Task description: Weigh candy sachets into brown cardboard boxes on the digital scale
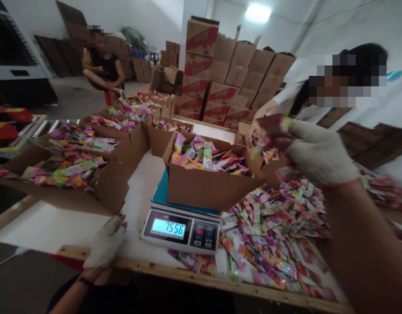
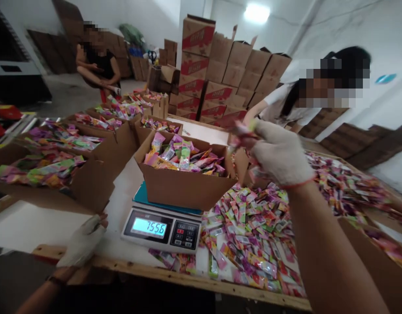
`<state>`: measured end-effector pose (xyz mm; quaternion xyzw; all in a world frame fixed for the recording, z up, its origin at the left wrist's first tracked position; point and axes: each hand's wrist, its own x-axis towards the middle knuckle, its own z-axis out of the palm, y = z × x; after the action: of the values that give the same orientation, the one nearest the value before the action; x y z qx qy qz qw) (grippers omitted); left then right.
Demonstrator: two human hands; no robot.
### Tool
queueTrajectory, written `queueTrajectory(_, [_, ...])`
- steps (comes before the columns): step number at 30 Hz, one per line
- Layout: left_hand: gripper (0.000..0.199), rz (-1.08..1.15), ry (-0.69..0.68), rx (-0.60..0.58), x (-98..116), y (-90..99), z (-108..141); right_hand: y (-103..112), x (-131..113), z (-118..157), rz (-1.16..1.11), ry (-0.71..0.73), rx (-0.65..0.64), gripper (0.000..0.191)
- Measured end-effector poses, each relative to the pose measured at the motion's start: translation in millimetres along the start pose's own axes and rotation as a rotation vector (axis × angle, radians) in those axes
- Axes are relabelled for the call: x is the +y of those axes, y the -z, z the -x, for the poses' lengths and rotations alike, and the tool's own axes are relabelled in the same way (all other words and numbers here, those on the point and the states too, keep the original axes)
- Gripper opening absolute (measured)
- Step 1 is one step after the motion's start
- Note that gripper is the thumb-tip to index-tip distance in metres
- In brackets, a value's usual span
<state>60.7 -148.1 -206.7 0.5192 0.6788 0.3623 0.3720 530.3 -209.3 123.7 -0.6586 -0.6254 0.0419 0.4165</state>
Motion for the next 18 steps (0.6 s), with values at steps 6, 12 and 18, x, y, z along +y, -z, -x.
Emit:
queueTrajectory(6, [0.036,0.032,0.036,0.061,2,2.5,2,-9,3,4,-0.032,-0.16,0.026,0.026])
queueTrajectory(12, [0.041,0.051,0.052,0.005,4,-2.3,5,-23,113,101,0.39,-0.448,-0.152,0.022])
queueTrajectory(18, [0.041,-0.028,0.019,0.016,-6,-2.7,2,-126,161,224,0.51,-0.459,-0.683,0.029])
